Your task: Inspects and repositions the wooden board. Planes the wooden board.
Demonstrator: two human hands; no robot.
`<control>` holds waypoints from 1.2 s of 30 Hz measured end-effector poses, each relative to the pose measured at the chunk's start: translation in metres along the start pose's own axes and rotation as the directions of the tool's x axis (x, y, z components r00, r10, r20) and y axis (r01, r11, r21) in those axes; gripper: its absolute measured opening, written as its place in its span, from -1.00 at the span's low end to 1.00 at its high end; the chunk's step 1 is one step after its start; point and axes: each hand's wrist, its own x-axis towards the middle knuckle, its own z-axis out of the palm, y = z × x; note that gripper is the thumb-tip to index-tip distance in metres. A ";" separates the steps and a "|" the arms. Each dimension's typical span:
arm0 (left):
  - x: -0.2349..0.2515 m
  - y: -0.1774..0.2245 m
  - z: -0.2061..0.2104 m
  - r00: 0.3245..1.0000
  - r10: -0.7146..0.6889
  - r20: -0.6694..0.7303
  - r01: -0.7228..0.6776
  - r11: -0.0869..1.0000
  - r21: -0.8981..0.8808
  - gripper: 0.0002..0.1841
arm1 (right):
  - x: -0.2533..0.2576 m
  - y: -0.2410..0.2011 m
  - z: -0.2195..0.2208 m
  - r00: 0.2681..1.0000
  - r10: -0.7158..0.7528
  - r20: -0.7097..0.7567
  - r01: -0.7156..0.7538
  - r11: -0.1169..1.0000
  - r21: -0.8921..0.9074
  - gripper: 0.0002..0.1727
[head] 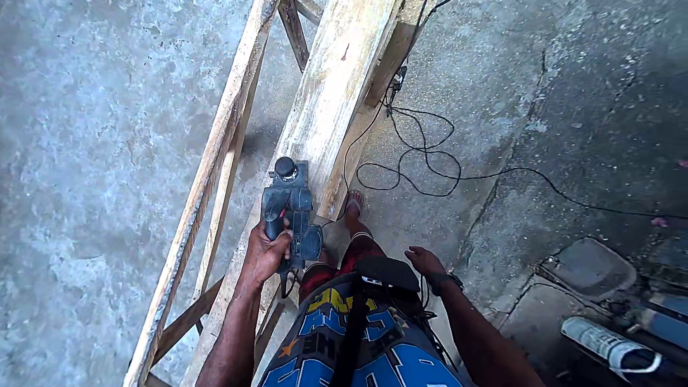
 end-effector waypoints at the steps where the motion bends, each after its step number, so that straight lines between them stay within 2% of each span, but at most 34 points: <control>1: -0.002 -0.004 0.001 1.000 -0.005 0.002 0.005 1.000 0.004 -0.77 | -0.001 -0.001 0.004 1.000 -0.007 -0.004 0.007 1.000 0.008 -0.43; 6: 0.013 -0.011 0.017 1.000 0.003 0.020 -0.004 1.000 0.015 -0.76 | 0.002 0.003 0.005 1.000 -0.011 -0.014 0.011 1.000 0.029 -0.43; 11: 0.053 0.009 0.040 0.999 0.026 0.035 -0.026 0.999 0.020 -0.77 | 0.012 0.016 -0.013 0.999 0.027 -0.040 -0.024 0.997 0.067 -0.43; 20: 0.165 0.069 0.085 0.999 0.020 0.046 -0.023 0.997 0.080 -0.78 | 0.044 0.020 -0.071 0.995 0.096 -0.038 -0.090 0.986 0.143 -0.45; 26: 0.235 0.108 0.119 0.996 0.029 0.079 -0.037 0.995 0.096 -0.81 | 0.063 -0.002 -0.114 0.996 0.074 -0.049 -0.066 0.987 0.150 -0.45; 30: 0.273 0.134 0.139 0.994 0.042 0.100 -0.054 0.991 0.120 -0.80 | 0.077 -0.009 -0.135 0.996 0.061 -0.069 -0.047 0.980 0.192 -0.45; 33: 0.312 0.145 0.155 0.991 0.101 0.083 -0.107 0.991 0.075 -0.86 | 0.082 -0.008 -0.146 0.995 0.051 -0.080 -0.033 0.976 0.214 -0.44; 36: 0.339 0.160 0.167 0.992 0.101 0.074 -0.106 0.991 0.076 -0.88 | 0.083 -0.006 -0.153 0.995 0.073 -0.075 -0.052 0.969 0.243 -0.45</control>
